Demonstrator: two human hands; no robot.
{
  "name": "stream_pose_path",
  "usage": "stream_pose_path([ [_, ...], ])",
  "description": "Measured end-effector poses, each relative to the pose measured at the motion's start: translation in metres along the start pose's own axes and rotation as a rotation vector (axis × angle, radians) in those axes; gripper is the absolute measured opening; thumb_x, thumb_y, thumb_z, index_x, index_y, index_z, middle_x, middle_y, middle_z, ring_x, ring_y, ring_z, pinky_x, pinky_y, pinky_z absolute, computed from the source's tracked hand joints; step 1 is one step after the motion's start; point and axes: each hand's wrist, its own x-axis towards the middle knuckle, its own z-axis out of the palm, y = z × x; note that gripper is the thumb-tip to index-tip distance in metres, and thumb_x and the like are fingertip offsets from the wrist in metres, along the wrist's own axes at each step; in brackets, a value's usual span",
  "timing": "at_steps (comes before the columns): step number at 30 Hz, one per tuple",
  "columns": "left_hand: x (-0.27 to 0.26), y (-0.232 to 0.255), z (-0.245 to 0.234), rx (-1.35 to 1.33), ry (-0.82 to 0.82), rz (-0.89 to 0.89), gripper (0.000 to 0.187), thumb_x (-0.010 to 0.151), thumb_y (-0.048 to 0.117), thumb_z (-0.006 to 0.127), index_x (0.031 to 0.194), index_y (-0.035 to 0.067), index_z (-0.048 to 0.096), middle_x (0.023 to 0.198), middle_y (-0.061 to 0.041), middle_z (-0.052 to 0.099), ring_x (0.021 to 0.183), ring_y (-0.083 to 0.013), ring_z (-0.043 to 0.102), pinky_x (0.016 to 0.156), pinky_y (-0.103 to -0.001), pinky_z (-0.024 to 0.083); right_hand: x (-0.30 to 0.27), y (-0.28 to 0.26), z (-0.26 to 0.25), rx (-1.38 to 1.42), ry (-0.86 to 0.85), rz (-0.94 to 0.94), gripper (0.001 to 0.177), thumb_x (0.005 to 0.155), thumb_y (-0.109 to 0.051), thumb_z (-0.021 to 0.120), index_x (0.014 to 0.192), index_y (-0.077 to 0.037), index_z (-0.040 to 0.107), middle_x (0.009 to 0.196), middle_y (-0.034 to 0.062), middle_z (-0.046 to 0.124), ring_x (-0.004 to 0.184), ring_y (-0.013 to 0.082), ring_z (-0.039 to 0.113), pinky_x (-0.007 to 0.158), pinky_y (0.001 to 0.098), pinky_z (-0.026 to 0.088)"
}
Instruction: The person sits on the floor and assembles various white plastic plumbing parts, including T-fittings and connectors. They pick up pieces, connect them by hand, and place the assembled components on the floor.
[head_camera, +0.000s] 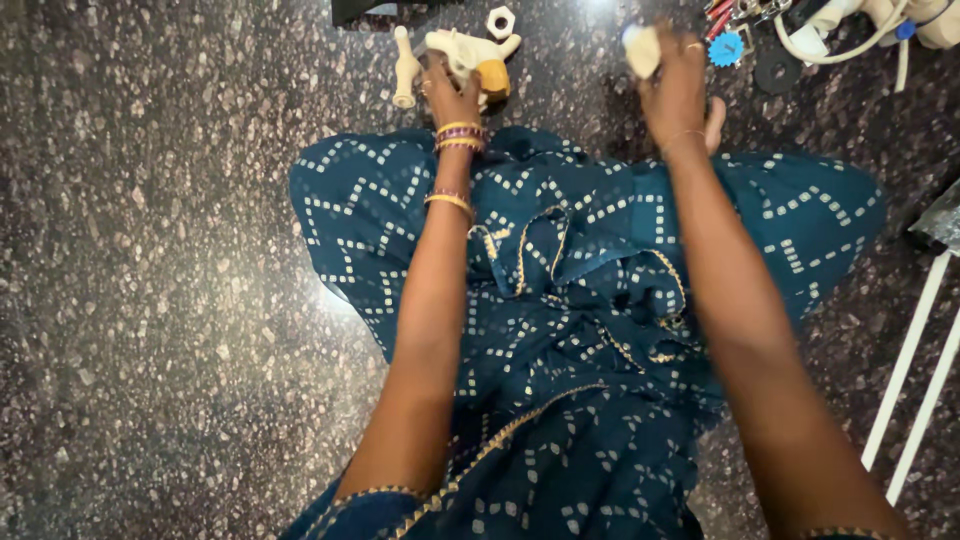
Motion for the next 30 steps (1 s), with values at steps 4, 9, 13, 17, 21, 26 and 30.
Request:
stream_pose_path([
  [4, -0.020, 0.007, 0.000, -0.683, -0.442, -0.106, 0.042, 0.094, -0.002, 0.077, 0.131, 0.001, 0.058, 0.121, -0.011, 0.067, 0.110, -0.0209, 0.068, 0.096, -0.035, 0.058, 0.000, -0.039, -0.032, 0.859, -0.103, 0.187, 0.065, 0.092, -0.009, 0.079, 0.150, -0.015, 0.050, 0.139, 0.0108, 0.060, 0.127, 0.0276, 0.061, 0.101, 0.0392, 0.053],
  [9, -0.034, 0.067, -0.019, -0.913, -0.720, -0.112, 0.048, 0.095, -0.014, 0.073, 0.137, 0.001, 0.054, 0.124, -0.004, 0.063, 0.117, -0.0142, 0.062, 0.103, -0.032, 0.052, -0.016, -0.089, -0.075, 0.540, -0.215, -0.177, 0.061, 0.098, -0.011, 0.082, 0.151, -0.010, 0.050, 0.146, 0.0153, 0.056, 0.135, 0.0334, 0.057, 0.111, 0.0395, 0.049],
  [13, -0.029, 0.099, -0.042, -0.870, -0.814, -0.145, 0.051, 0.093, -0.010, 0.069, 0.140, 0.001, 0.055, 0.124, -0.004, 0.069, 0.116, -0.0144, 0.068, 0.103, -0.032, 0.057, -0.014, -0.103, -0.080, 0.385, -0.188, -0.381, 0.064, 0.096, -0.011, 0.083, 0.151, -0.010, 0.051, 0.144, 0.0158, 0.056, 0.135, 0.0373, 0.056, 0.113, 0.0438, 0.048],
  [17, -0.029, 0.109, -0.048, -0.723, -0.797, -0.113, 0.051, 0.093, -0.005, 0.076, 0.140, -0.001, 0.058, 0.119, -0.005, 0.071, 0.109, -0.0122, 0.068, 0.096, -0.030, 0.059, -0.013, -0.099, -0.077, 0.394, -0.189, -0.406, 0.065, 0.094, -0.011, 0.083, 0.151, -0.011, 0.052, 0.144, 0.0155, 0.055, 0.134, 0.0369, 0.056, 0.112, 0.0436, 0.049],
  [21, -0.034, 0.111, -0.048, -0.685, -0.747, 0.001, 0.055, 0.088, -0.005, 0.083, 0.137, -0.003, 0.060, 0.128, -0.008, 0.070, 0.116, -0.0132, 0.066, 0.101, -0.031, 0.058, -0.016, -0.099, -0.076, 0.353, -0.225, -0.421, 0.066, 0.088, -0.004, 0.080, 0.149, -0.012, 0.055, 0.144, 0.0152, 0.056, 0.133, 0.0360, 0.056, 0.112, 0.0431, 0.049],
  [26, -0.033, 0.108, -0.057, -0.684, -0.828, -0.075, 0.058, 0.091, 0.001, 0.083, 0.142, -0.006, 0.056, 0.132, -0.011, 0.070, 0.115, -0.0122, 0.066, 0.102, -0.031, 0.058, -0.013, -0.097, -0.081, 0.352, -0.245, -0.460, 0.069, 0.086, 0.005, 0.074, 0.150, -0.013, 0.056, 0.149, 0.0114, 0.057, 0.137, 0.0341, 0.057, 0.117, 0.0422, 0.050],
  [30, -0.033, 0.110, -0.057, -0.715, -0.808, -0.088, 0.059, 0.094, 0.006, 0.080, 0.144, -0.008, 0.053, 0.133, -0.011, 0.070, 0.116, -0.0116, 0.066, 0.103, -0.031, 0.057, -0.016, -0.101, -0.081, 0.436, -0.208, -0.408, 0.068, 0.086, 0.001, 0.079, 0.148, -0.010, 0.055, 0.141, 0.0159, 0.060, 0.130, 0.0366, 0.060, 0.111, 0.0418, 0.050],
])
